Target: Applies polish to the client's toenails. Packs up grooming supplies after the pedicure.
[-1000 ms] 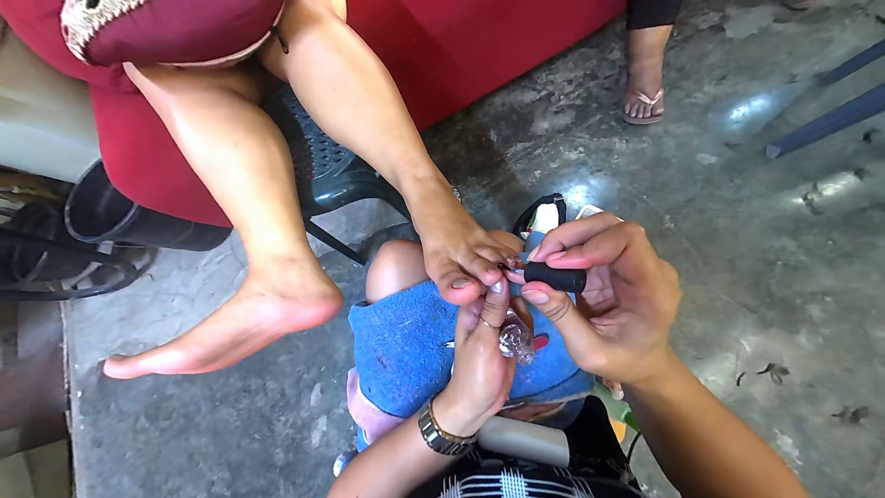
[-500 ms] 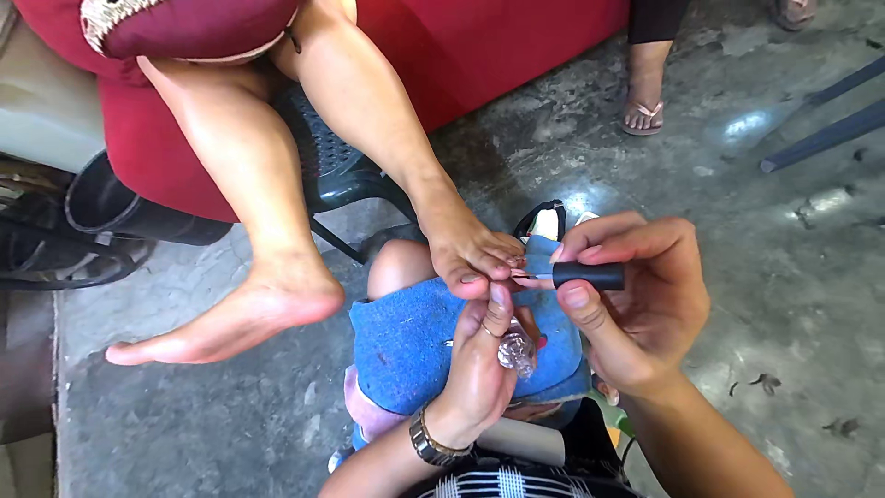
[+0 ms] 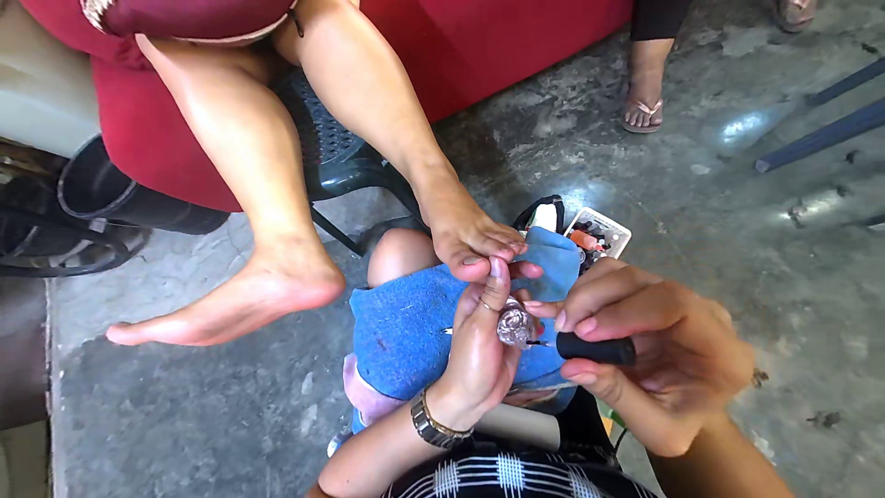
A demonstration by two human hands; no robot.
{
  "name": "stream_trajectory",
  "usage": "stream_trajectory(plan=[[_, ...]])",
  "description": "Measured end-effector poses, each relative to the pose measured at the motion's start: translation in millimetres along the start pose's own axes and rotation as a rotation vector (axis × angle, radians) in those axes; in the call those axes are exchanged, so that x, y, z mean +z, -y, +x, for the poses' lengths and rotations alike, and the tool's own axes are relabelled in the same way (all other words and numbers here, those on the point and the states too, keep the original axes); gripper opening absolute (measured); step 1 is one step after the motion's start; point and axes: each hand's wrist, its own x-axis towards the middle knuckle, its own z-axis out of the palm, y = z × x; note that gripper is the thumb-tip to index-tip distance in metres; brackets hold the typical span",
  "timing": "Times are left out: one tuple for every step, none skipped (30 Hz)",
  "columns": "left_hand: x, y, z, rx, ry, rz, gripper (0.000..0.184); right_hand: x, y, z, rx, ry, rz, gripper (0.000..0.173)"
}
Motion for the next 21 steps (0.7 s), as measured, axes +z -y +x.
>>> stream_trajectory(plan=[[0.3,-0.5,0.0,-0.002,0.003,-0.003,0.031,0.6,-0.2,-0.9,-0.009,0.016,-0.012,0.019],[1.1,-0.7,0.0,-0.003,0.002,-0.012,0.031,1.1,-0.7,-1.5,-0.019,0.03,-0.033,0.018],[1.7,-0.6,0.0,-0.003,0.001,-0.023,0.031,1.4,-1.1,-1.9,-0.028,0.041,-0.055,0.017],[1.9,-0.3,0.0,-0.001,0.0,-0.03,0.031,1.3,-1.6,-2.5,-0.033,0.051,-0.062,0.016],[1.8,0.1,0.1,0.0,-0.003,-0.03,0.031,0.5,-1.9,-3.1,-0.032,0.061,-0.055,0.016],[1.7,0.4,0.2,0.0,-0.014,-0.023,0.03,-0.7,-1.9,-3.8,-0.025,0.071,-0.035,0.016],[1.3,0.7,0.1,0.003,-0.019,-0.016,0.03,-1.8,-2.0,-4.5,-0.012,0.078,-0.008,0.018],[0.8,0.9,0.0,0.005,-0.019,-0.015,0.03,-2.4,-2.3,-4.8,-0.003,0.078,0.015,0.018],[0.2,1.2,-0.2,0.006,-0.014,-0.019,0.03,-2.5,-3.0,-4.4,0.0,0.075,0.025,0.019],[0.1,1.8,-0.1,0.007,-0.02,-0.027,0.032,-2.2,-3.9,-3.6,0.001,0.071,0.021,0.019],[0.6,2.0,-0.1,0.005,-0.029,-0.029,0.034,-1.4,-4.8,-2.5,0.001,0.063,0.009,0.019],[1.6,1.9,0.1,0.001,-0.042,-0.027,0.035,-0.3,-5.7,-0.9,0.001,0.047,-0.005,0.019],[2.8,1.7,0.2,-0.005,-0.062,-0.024,0.036,0.6,-6.4,1.2,0.011,0.027,-0.026,0.019],[3.8,1.6,0.3,-0.011,-0.078,-0.022,0.035,1.3,-7.5,3.8,0.028,-0.001,-0.048,0.019],[4.2,1.9,0.6,-0.012,-0.088,-0.016,0.034,1.7,-9.8,6.8,0.052,-0.041,-0.058,0.019],[3.7,2.5,1.2,-0.005,-0.084,-0.01,0.032,2.1,-13.6,10.0,0.078,-0.092,-0.056,0.019],[3.0,3.2,2.0,0.005,-0.075,-0.011,0.03,2.7,-18.2,13.1,0.108,-0.15,-0.028,0.02],[2.8,3.5,3.0,0.011,-0.066,-0.007,0.027,3.7,-23.2,15.7,0.134,-0.202,0.008,0.022],[3.4,3.3,3.9,0.01,-0.069,-0.005,0.025,5.0,-27.7,17.9,0.153,-0.24,0.043,0.023],[4.1,3.1,4.8,0.005,-0.078,-0.002,0.025,6.6,-30.7,19.7,0.173,-0.266,0.064,0.025],[5.0,3.0,5.7,0.003,-0.092,0.005,0.024,8.3,-32.1,21.2,0.191,-0.283,0.077,0.025]])
